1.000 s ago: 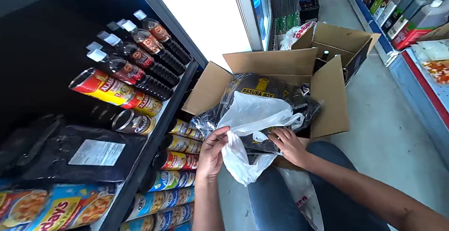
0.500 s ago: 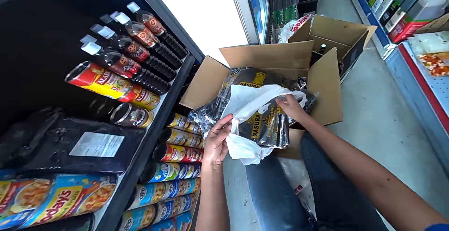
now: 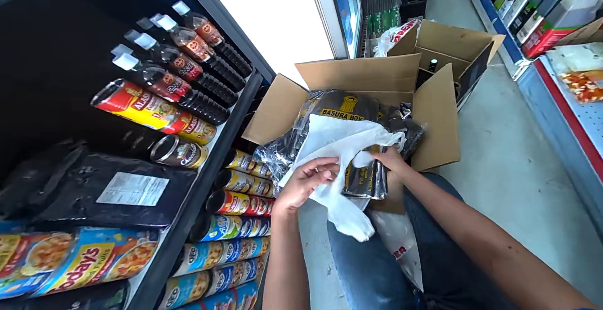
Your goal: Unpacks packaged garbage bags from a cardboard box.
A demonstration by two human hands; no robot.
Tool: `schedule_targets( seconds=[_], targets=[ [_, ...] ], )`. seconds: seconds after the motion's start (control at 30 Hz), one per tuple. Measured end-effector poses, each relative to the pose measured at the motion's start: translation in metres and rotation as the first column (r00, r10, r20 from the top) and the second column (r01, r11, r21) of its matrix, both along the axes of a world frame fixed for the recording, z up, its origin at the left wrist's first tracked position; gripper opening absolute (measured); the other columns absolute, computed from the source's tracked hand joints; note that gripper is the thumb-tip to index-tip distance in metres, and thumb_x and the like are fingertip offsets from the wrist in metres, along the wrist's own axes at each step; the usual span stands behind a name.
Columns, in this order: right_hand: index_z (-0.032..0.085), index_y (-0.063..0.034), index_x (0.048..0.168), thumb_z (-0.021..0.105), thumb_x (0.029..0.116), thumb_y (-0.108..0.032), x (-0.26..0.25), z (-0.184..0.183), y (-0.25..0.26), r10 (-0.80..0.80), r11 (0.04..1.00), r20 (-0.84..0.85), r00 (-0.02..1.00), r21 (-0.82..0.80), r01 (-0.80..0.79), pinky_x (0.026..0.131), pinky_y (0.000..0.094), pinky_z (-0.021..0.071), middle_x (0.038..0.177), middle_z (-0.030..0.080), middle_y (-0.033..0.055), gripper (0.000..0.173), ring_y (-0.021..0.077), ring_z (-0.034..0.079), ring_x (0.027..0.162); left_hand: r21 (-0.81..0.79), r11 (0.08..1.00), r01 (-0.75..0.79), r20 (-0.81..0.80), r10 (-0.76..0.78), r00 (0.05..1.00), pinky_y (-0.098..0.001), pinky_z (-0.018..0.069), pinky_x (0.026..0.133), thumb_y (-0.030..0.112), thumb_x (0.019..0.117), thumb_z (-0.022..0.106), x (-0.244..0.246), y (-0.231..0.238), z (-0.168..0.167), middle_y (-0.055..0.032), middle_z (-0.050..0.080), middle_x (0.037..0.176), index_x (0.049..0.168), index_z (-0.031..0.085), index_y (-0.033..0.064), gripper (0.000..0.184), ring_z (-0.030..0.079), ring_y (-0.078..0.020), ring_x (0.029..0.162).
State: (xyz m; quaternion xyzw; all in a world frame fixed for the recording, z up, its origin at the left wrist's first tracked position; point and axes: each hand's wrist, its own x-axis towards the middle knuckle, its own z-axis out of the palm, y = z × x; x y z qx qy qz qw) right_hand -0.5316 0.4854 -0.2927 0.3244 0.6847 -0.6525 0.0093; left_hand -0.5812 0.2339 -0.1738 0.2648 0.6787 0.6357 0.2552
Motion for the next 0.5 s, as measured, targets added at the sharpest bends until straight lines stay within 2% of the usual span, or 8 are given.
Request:
schedule_targets(
  seconds=[0.03,0.07,0.1,0.17,0.23,0.33,0.4,0.5],
  targets=[
    [0.04,0.0072,0.149,0.084,0.0859,-0.022,-0.003,-0.003,-0.001,0.003,1.0,-0.011,1.0,-0.002,-0.003,0.116,0.0508,0.0378,0.147,0.049,0.0293,0.083,0.0364,0.048,0.139,-0.129,0.987,-0.096,-0.049,0.091,0.995,-0.0326,0.0579,0.093,0.016,0.1002,0.056,-0.014,-0.003,-0.006,-0.0073,0.072,0.117,0.129,0.06,-0.0025,0.034,0.071,-0.0144,0.102],
    [0.046,0.0066,0.144,0.086,0.0846,-0.024,-0.005,-0.007,-0.002,0.001,1.0,-0.014,1.0,-0.012,-0.001,0.114,0.0498,0.0404,0.143,0.054,0.0277,0.078,0.0347,0.052,0.135,-0.237,0.939,-0.25,-0.129,0.225,0.966,-0.0365,0.0546,0.098,0.014,0.1037,0.053,-0.035,-0.009,-0.022,-0.0141,0.068,0.124,0.133,0.057,-0.0058,0.036,0.068,-0.0193,0.109],
    [0.052,0.0065,0.14,0.086,0.0842,-0.027,-0.005,-0.01,-0.004,-0.006,1.0,-0.006,1.0,-0.02,0.006,0.112,0.0497,0.0424,0.138,0.058,0.0267,0.073,0.0337,0.055,0.132,-0.329,0.858,-0.394,-0.226,0.333,0.915,-0.0423,0.0495,0.105,0.017,0.105,0.055,-0.059,-0.02,-0.045,-0.0207,0.063,0.133,0.139,0.053,-0.0065,0.041,0.063,-0.0264,0.12],
    [0.053,0.0061,0.138,0.084,0.0863,-0.028,-0.002,-0.011,-0.009,-0.04,0.997,-0.004,0.999,-0.06,0.04,0.111,0.0492,0.0433,0.137,0.059,0.0263,0.069,0.0329,0.056,0.13,-0.5,0.705,-0.503,-0.307,0.399,0.864,-0.0558,0.0375,0.114,0.031,0.1034,0.06,-0.092,-0.04,-0.091,-0.0298,0.049,0.147,0.15,0.042,-0.0052,0.061,0.049,-0.0411,0.137],
    [0.049,0.0067,0.141,0.079,0.0911,-0.019,0.003,-0.012,-0.017,-0.111,0.988,-0.055,0.992,-0.114,0.104,0.111,0.0481,0.0434,0.139,0.056,0.027,0.064,0.0326,0.054,0.13,-0.621,0.609,-0.493,-0.285,0.41,0.866,-0.0608,0.0373,0.114,0.047,0.1024,0.058,-0.09,-0.042,-0.122,-0.0309,0.051,0.145,0.151,0.043,-0.0016,0.07,0.049,-0.0448,0.136],
    [0.036,0.008,0.15,0.056,0.1023,-0.001,0.016,-0.012,-0.029,-0.157,0.974,-0.14,0.978,-0.187,0.13,0.113,0.0429,0.0414,0.148,0.048,0.028,0.053,0.0305,0.049,0.136,-0.689,0.543,-0.48,-0.281,0.411,0.867,-0.0642,0.0387,0.11,0.055,0.1015,0.055,-0.069,-0.029,-0.116,-0.0328,0.056,0.138,0.148,0.048,-0.0003,0.072,0.052,-0.0479,0.132],
    [0.033,0.0065,0.154,0.047,0.1076,-0.006,0.022,-0.014,-0.031,-0.118,0.978,-0.09,0.989,-0.183,0.1,0.118,0.0412,0.0374,0.153,0.044,0.0262,0.05,0.0286,0.046,0.141,-0.709,0.557,-0.432,-0.238,0.388,0.89,-0.062,0.0411,0.109,0.056,0.1029,0.051,-0.061,-0.026,-0.109,-0.0313,0.06,0.133,0.143,0.053,-0.0015,0.07,0.056,-0.0447,0.128],
    [0.04,0.0034,0.149,0.053,0.1061,-0.01,0.023,-0.011,-0.03,-0.081,0.981,-0.02,0.997,-0.178,0.076,0.112,0.0468,0.0429,0.145,0.052,0.0249,0.047,0.0302,0.052,0.133,-0.707,0.598,-0.377,-0.162,0.382,0.91,-0.0606,0.041,0.109,0.057,0.1056,0.042,-0.066,-0.035,-0.112,-0.0303,0.061,0.131,0.135,0.059,-0.0038,0.07,0.057,-0.0422,0.127]
  ],
)
